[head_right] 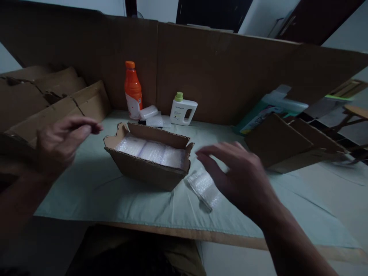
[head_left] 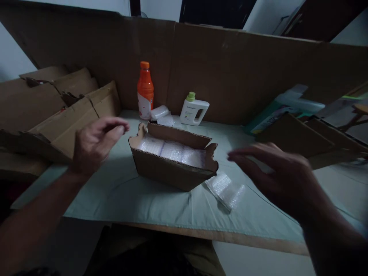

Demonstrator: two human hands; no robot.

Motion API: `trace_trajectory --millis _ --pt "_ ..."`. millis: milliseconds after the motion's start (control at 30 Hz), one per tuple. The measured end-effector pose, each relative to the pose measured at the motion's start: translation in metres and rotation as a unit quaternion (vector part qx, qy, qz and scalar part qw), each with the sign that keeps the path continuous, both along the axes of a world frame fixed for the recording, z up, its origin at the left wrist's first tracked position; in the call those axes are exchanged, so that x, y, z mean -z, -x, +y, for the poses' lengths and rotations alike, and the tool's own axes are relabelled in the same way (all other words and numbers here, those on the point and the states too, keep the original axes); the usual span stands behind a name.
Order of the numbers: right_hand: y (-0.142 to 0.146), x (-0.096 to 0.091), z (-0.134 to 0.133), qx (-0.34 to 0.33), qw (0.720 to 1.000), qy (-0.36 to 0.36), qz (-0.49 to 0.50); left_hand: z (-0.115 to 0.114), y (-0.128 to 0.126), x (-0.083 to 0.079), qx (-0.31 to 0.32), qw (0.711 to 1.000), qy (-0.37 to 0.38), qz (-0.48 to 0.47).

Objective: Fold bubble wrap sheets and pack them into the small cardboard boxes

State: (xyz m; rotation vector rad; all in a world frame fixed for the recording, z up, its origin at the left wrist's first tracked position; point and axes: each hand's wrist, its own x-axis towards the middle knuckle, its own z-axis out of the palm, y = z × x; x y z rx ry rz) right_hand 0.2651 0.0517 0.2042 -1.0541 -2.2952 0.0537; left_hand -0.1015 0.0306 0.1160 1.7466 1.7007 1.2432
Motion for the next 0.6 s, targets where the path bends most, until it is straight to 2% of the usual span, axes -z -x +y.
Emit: trace_trajectory --millis 67,133,200,267,367,433,533,600 --pt "-0.023 0.026 -0.018 0.056 0.997 0.051 0.028 -0.015 0.005 0.017 -0.007 0.999 -0.002 -0.045" --pt "-0.029 0.061 -0.028 0.073 0.987 0.136 0.051 -0.024 0.002 0.033 -0.003 0.996 0.008 -0.084" --pt "-0.018 0.095 -0.030 0.070 0.973 0.206 0.073 -0.026 -0.009 0.047 0.013 0.992 0.040 -0.122" --pt "0.001 0.118 -0.028 0.071 0.964 0.241 0.085 -0.021 -0.023 0.058 0.028 0.982 0.066 -0.174" --pt "0.026 0.131 -0.017 0.081 0.958 0.257 0.097 -0.016 -0.039 0.068 0.029 0.970 0.054 -0.235" --pt "0.040 0.133 0.001 0.072 0.955 0.266 0.111 -0.020 -0.040 0.071 0.003 0.973 0.034 -0.230" --pt "0.077 0.135 0.048 0.009 0.951 0.274 0.142 -0.033 -0.028 0.070 -0.083 0.977 -0.003 -0.197" --pt "0.120 0.136 0.087 -0.047 0.947 0.272 0.166 -0.040 -0.015 0.071 -0.141 0.973 -0.027 -0.181"
